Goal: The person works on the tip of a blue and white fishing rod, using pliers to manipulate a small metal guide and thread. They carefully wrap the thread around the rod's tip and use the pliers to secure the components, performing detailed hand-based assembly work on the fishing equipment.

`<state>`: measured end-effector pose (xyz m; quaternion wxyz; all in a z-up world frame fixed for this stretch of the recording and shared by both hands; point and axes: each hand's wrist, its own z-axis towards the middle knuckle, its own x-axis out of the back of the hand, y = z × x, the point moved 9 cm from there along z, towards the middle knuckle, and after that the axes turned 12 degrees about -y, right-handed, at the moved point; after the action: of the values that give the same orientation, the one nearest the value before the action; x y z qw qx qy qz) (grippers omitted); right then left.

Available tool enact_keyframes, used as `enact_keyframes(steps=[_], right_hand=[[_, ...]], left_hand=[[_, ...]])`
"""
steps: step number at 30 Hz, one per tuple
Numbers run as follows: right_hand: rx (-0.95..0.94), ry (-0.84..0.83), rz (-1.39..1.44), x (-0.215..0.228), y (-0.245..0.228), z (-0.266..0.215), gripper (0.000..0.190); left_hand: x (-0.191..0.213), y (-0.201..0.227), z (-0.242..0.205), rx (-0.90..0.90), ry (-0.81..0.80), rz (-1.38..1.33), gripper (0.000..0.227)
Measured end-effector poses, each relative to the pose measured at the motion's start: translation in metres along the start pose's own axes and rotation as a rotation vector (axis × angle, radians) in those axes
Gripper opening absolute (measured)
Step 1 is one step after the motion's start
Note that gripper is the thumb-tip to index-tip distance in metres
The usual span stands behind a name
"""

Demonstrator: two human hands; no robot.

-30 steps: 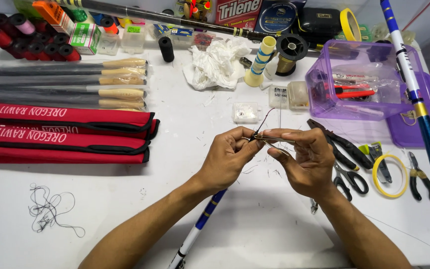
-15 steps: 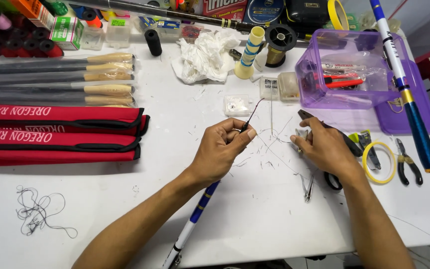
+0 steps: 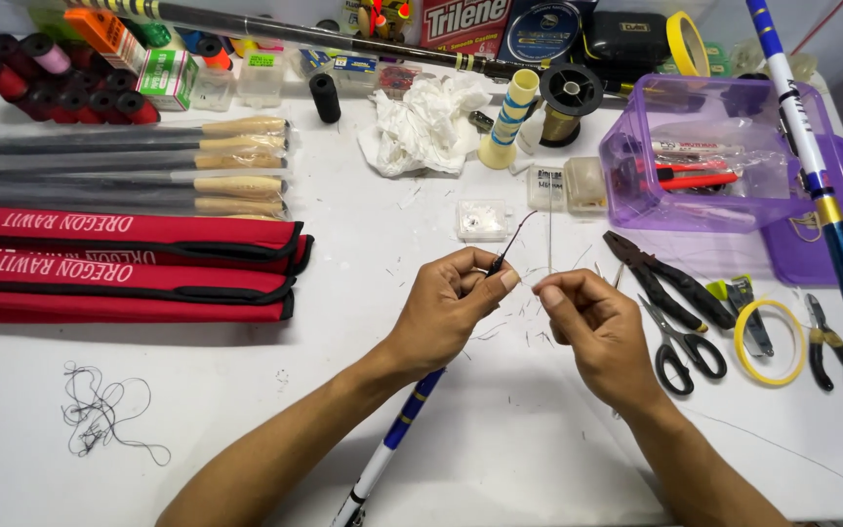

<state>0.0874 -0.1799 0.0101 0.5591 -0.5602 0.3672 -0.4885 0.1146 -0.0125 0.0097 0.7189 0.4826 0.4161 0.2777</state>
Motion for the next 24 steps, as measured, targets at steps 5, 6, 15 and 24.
enact_keyframes(steps=[5,6,15,24], right_hand=[[0.041,0.084,-0.076,0.012,-0.009,-0.004,0.013],[0.048,0.094,-0.114,0.015,-0.01,-0.004,0.012],[0.005,0.138,-0.215,0.027,-0.003,-0.01,0.009],[0.007,0.156,-0.213,0.028,-0.003,-0.014,0.008]], left_hand=[[0.001,-0.002,-0.004,0.059,0.004,0.005,0.025],[0.001,0.0,-0.005,0.07,0.007,0.017,0.032],[0.002,-0.004,-0.003,0.132,0.07,-0.064,0.024],[0.004,-0.006,-0.004,0.096,0.108,-0.055,0.02]])
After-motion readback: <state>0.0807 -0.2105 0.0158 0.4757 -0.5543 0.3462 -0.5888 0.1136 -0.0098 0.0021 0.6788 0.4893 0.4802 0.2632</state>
